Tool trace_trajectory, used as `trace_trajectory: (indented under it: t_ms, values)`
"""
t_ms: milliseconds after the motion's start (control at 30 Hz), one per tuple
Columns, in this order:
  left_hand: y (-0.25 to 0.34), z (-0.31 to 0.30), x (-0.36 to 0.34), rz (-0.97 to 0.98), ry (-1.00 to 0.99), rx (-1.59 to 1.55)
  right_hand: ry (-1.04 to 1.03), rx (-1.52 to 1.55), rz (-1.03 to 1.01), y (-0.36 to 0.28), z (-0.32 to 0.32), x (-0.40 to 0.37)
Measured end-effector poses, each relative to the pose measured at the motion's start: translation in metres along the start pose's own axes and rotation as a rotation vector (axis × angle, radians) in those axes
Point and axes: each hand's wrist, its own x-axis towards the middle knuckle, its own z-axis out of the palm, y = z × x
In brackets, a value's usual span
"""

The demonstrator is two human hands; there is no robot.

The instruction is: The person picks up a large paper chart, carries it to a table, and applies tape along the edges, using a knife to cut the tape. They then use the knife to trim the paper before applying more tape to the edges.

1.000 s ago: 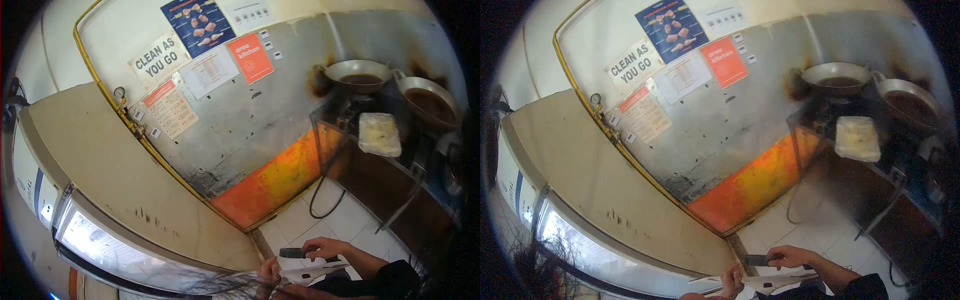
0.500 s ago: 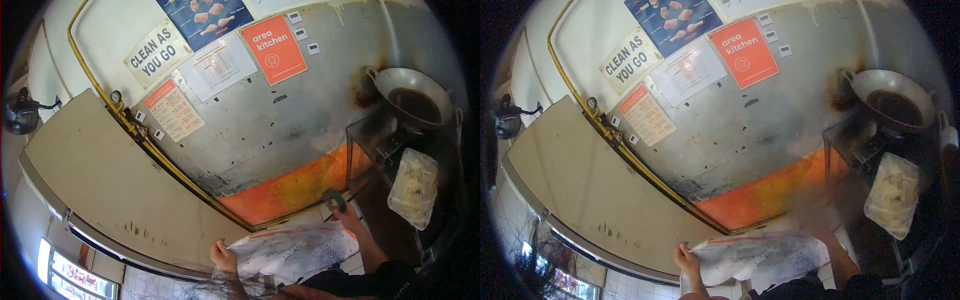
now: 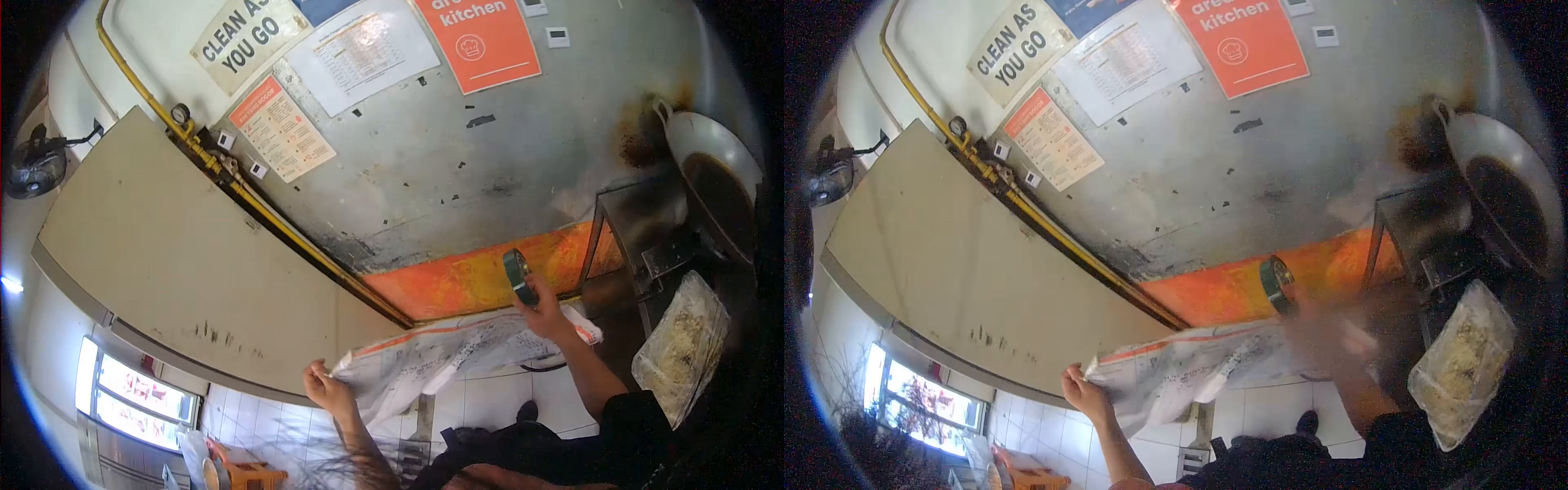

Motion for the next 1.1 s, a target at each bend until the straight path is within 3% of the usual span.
trace_trajectory:
  t_ms: [33,233,333,633,900,1100]
  values:
    - [-0.001,-0.001,0.005,0.003,0.021,-0.008,0.040,0.101,-0.018,0.003,0.001,0.008]
    - [-0.001,-0.009,0.038,-0.169,0.013,-0.319,-0.079,-0.040,-0.040,-0.046,-0.046,0.035]
    - [0.008,-0.003,0.048,-0.237,0.039,-0.386,-0.063,-0.076,-0.257,-0.033,-0.054,0.055]
    - [-0.028,0.025,0.077,-0.412,0.036,-0.533,-0.134,-0.156,-0.309,-0.022,-0.049,0.086]
    - [-0.089,0.056,0.134,-0.401,-0.053,-0.480,-0.091,-0.279,-0.532,-0.029,-0.039,0.155]
    - [-0.173,0.118,0.182,-0.430,-0.028,-0.384,-0.160,-0.528,-0.572,-0.120,-0.026,0.227]
